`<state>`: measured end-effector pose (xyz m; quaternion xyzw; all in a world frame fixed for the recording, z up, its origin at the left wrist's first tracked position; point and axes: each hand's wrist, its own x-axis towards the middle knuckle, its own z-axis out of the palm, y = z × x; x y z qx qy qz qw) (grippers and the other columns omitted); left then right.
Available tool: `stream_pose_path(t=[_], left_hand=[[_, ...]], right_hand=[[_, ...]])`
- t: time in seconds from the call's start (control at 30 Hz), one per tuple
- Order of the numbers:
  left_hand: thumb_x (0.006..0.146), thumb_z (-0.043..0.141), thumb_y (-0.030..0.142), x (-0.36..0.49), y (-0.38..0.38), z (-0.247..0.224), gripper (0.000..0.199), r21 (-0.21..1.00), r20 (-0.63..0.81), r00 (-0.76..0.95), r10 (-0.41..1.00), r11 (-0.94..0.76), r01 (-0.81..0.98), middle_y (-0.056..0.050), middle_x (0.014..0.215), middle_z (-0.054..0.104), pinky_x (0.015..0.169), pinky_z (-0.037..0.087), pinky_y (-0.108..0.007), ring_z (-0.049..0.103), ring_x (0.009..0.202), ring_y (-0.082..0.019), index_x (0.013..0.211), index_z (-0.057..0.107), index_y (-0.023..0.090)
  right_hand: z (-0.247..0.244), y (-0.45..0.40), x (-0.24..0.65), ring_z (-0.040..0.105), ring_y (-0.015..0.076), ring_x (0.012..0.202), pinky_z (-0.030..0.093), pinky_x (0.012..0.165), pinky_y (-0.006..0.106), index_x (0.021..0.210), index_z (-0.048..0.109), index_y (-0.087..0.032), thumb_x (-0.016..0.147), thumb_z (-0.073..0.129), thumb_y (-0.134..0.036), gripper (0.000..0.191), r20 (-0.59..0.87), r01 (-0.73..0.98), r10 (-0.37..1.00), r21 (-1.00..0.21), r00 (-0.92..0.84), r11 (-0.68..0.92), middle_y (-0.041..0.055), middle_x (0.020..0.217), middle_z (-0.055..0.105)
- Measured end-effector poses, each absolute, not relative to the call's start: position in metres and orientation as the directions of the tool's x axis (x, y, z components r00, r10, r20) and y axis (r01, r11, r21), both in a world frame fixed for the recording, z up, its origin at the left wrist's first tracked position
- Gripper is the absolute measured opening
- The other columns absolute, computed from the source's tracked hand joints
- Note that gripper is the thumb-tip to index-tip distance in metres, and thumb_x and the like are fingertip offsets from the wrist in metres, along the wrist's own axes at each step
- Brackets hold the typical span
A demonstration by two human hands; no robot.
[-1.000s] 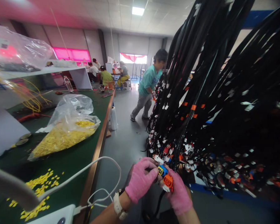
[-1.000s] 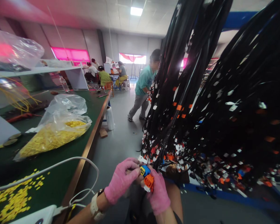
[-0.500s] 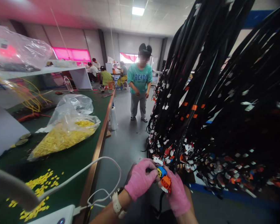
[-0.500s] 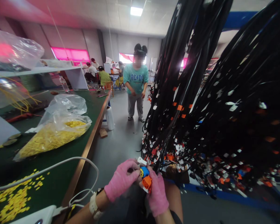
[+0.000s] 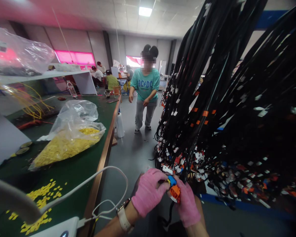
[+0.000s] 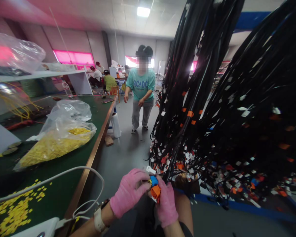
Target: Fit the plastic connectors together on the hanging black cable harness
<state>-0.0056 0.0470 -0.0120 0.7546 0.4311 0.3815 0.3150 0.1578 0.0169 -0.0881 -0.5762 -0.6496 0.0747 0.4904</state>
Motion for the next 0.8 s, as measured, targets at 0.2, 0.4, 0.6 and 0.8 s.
stream_pose_path(t=[0.2, 0.4, 0.6, 0.8], left_hand=[[0.072, 0.065, 0.015, -0.005, 0.047, -0.015, 0.006, 0.850, 0.247, 0.285, 0.926, -0.348, 0.394, 0.002, 0.076, 0.064, 0.072, 0.042, -0.025, 0.056, 0.077, -0.015, 0.073, 0.064, 0.021], [0.073, 0.063, 0.017, -0.012, 0.054, -0.002, 0.007, 0.802, 0.241, 0.445, 0.863, -0.435, 0.409, 0.001, 0.072, 0.064, 0.068, 0.040, -0.024, 0.054, 0.072, -0.014, 0.067, 0.065, 0.020], [0.071, 0.055, 0.015, -0.011, 0.054, 0.004, 0.011, 0.965, 0.044, 0.372, 0.927, -0.136, 0.224, 0.001, 0.064, 0.060, 0.056, 0.041, -0.020, 0.052, 0.058, -0.011, 0.075, 0.065, 0.016], [0.073, 0.058, 0.023, 0.000, 0.050, -0.010, 0.012, 0.997, -0.013, 0.296, 0.955, -0.012, 0.083, 0.000, 0.065, 0.062, 0.056, 0.044, -0.020, 0.054, 0.059, -0.011, 0.077, 0.065, 0.015]], right_hand=[[-0.094, 0.018, 0.158, 0.067, 0.0301, 0.088, 0.054, 0.079, 0.044, 0.108, 0.067, -0.018, 0.068, 0.050, -0.015, 0.043, 0.611, 0.730, 0.786, -0.582, 0.100, 0.359, 0.0119, 0.099, 0.073], [-0.093, 0.019, 0.161, 0.067, 0.0304, 0.090, 0.054, 0.081, 0.045, 0.113, 0.065, -0.014, 0.069, 0.052, -0.014, 0.046, 0.584, 0.724, 0.809, -0.585, 0.063, 0.366, 0.0135, 0.103, 0.072], [-0.086, 0.019, 0.159, 0.068, 0.0305, 0.091, 0.055, 0.081, 0.045, 0.109, 0.067, -0.015, 0.065, 0.054, -0.015, 0.046, 0.542, 0.607, 0.830, -0.706, 0.132, 0.365, 0.0129, 0.100, 0.073], [-0.095, 0.022, 0.159, 0.068, 0.0331, 0.091, 0.053, 0.082, 0.051, 0.105, 0.069, -0.014, 0.069, 0.061, -0.023, 0.037, 0.522, 0.604, 0.827, -0.734, 0.208, 0.312, 0.0141, 0.099, 0.073]])
